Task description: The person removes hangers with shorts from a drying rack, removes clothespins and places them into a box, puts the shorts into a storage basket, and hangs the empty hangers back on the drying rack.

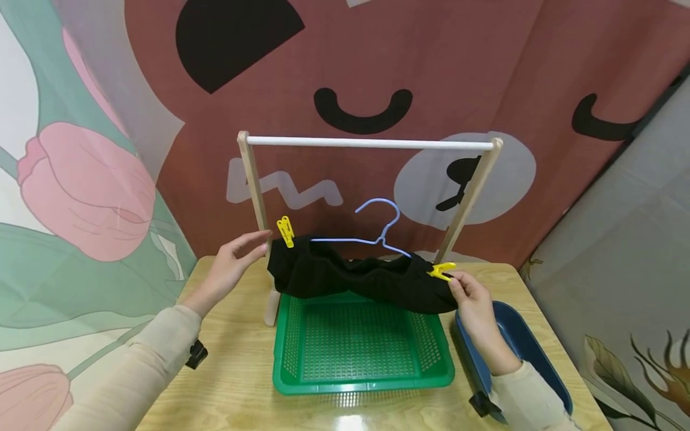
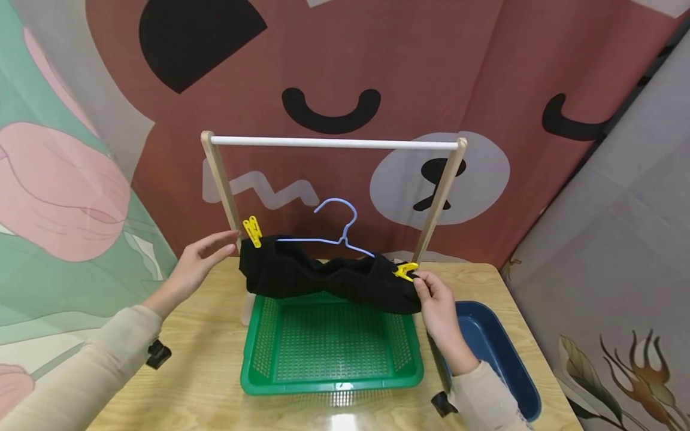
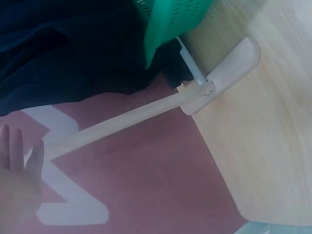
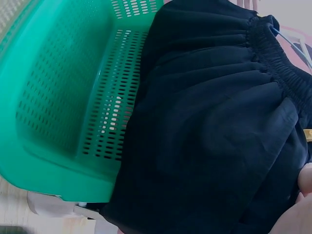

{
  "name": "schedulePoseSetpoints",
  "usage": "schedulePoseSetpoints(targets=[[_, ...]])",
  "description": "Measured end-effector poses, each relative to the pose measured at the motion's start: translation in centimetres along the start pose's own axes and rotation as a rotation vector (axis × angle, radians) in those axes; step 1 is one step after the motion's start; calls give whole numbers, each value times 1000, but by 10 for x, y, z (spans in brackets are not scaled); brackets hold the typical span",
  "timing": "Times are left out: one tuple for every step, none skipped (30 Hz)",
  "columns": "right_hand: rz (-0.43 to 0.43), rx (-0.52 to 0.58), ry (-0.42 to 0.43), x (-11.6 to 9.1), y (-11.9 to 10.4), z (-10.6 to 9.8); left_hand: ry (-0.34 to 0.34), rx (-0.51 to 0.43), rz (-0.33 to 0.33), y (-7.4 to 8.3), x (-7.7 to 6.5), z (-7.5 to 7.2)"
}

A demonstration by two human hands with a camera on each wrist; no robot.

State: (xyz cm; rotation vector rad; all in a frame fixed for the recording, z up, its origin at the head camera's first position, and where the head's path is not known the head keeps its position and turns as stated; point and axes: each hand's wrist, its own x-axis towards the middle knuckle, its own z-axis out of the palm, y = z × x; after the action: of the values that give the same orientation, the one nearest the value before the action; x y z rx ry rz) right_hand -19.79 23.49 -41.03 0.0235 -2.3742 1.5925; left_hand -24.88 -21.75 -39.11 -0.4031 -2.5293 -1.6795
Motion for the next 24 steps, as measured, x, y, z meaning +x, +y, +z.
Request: schedulePoseSetpoints(targets=[[-1, -3, -9, -1, 0, 0, -22, 11, 1, 0, 0, 1], [-3, -4, -13, -1, -1, 0, -39, 21, -2, 1, -1, 2], [-4, -7, -18, -2, -1, 0, -54, 31, -7, 1, -1, 3], [-8, -10, -22, -2, -1, 0, -68, 38, -18, 2, -2, 4], [-11, -13, -27, -2, -1, 0, -81, 47, -30, 2, -3, 6], [-10, -17, -30, -3, -1, 0, -93, 53, -44, 3, -3, 8], [-9, -19, -33, -3, -1, 1, -103, 66, -60, 3, -4, 9], [-7, -23, -34, -3, -1, 1, -110, 82, -70, 3, -5, 11], [-4, -28, -37, -3, -1, 1, -118, 93, -80, 4, -7, 12], [-1, -38, -42, -3, 0, 1, -125, 109, -88, 4, -8, 14], [5, -43, -44, -3, 0, 0, -130, 124, -93, 3, -9, 15], [11, -46, -47, -3, -1, 0, -134, 137, -92, 3, -11, 16], [16, -48, -50, -3, -1, 0, -136, 153, -88, 3, -12, 18], [19, -54, -53, -3, -1, 0, -142, 164, -80, 2, -13, 19], [25, -58, -58, -3, -1, 0, -147, 168, -75, 1, -14, 20], [26, -62, -61, -3, -2, 0, -151, 175, -64, 0, -14, 20], [30, -61, -61, -3, -2, 0, -152, 183, -52, -1, -15, 21], [32, -62, -65, -3, -2, 0, -154, 191, -35, -2, -16, 21], [34, -66, -68, -3, -3, 0, -156, 194, -21, -3, -16, 22], [35, -70, -69, -3, -3, 0, -157, 200, -7, -4, -16, 22], [37, -70, -72, -3, -3, 0, -158, 203, 6, -5, -17, 22], [37, -75, -75, -3, -3, 0, -154, 211, 17, -6, -18, 22], [38, -80, -79, -3, -3, 0, -151, 217, 25, -6, -19, 21], [35, -85, -81, -3, -3, 1, -149, 224, 34, -6, -19, 21]])
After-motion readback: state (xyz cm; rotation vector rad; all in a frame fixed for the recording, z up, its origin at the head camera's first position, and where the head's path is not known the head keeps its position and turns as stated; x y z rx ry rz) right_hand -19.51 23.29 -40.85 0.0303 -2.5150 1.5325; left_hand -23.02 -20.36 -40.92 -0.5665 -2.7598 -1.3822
